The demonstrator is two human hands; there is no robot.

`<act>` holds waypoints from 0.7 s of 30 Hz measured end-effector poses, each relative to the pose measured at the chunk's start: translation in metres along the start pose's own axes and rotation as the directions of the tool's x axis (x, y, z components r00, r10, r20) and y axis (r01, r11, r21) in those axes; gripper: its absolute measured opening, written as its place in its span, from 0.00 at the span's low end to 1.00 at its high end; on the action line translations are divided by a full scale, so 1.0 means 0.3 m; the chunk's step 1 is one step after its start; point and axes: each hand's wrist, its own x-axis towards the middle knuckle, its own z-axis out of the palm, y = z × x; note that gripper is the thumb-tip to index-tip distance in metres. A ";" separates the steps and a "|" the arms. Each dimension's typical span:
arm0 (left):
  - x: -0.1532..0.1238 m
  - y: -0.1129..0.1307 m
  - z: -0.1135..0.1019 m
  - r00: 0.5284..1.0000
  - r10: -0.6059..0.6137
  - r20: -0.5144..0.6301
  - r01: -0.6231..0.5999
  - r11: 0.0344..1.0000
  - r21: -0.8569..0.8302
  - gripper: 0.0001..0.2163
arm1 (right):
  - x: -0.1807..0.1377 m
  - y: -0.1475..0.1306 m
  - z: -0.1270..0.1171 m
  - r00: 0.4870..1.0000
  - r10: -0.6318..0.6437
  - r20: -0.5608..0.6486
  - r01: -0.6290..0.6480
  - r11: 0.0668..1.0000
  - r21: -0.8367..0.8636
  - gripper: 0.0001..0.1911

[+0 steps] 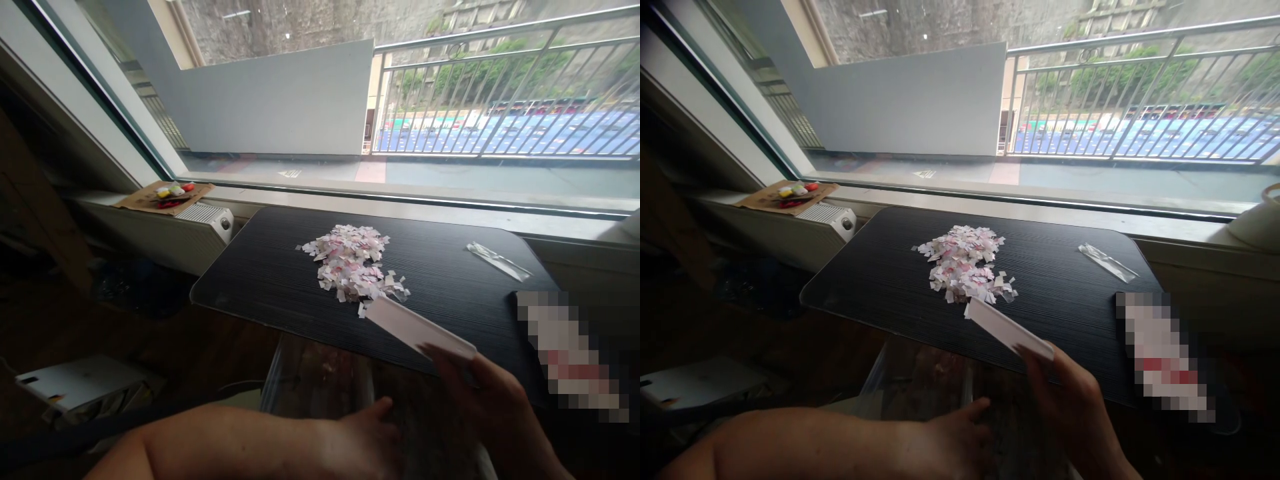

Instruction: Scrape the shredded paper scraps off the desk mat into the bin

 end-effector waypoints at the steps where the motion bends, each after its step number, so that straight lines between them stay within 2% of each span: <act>1: -0.011 -0.002 -0.016 0.994 0.103 0.039 -0.101 0.994 -0.043 0.04 | 0.017 0.010 0.000 1.000 -0.007 0.002 0.007 1.000 -0.016 0.08; 3: -0.040 -0.006 -0.049 0.988 0.145 0.060 -0.141 0.988 -0.065 0.05 | 0.038 0.020 -0.005 0.999 -0.025 0.037 0.026 0.999 -0.024 0.09; 5: -0.076 -0.011 -0.078 0.990 0.137 0.020 -0.135 0.988 -0.074 0.06 | 0.045 0.018 -0.019 0.998 -0.027 0.048 0.029 0.999 -0.032 0.09; 9: -0.142 -0.013 -0.121 0.994 0.095 -0.060 -0.100 0.991 -0.087 0.06 | 0.064 0.004 -0.036 1.000 -0.023 -0.012 0.022 0.998 -0.067 0.10; 12: -0.166 -0.008 -0.136 0.997 0.063 -0.036 -0.066 0.994 -0.087 0.06 | 0.105 -0.001 -0.020 0.998 -0.057 -0.011 0.056 0.994 -0.089 0.10; 15: -0.175 -0.001 -0.140 0.999 0.050 -0.001 -0.050 0.996 -0.072 0.09 | 0.127 0.001 -0.015 0.994 -0.099 0.041 0.102 0.991 -0.084 0.10; 21: -0.194 0.002 -0.159 0.998 0.035 -0.049 -0.040 0.993 -0.107 0.07 | 0.110 -0.011 -0.045 0.993 -0.114 0.031 0.117 0.984 -0.134 0.09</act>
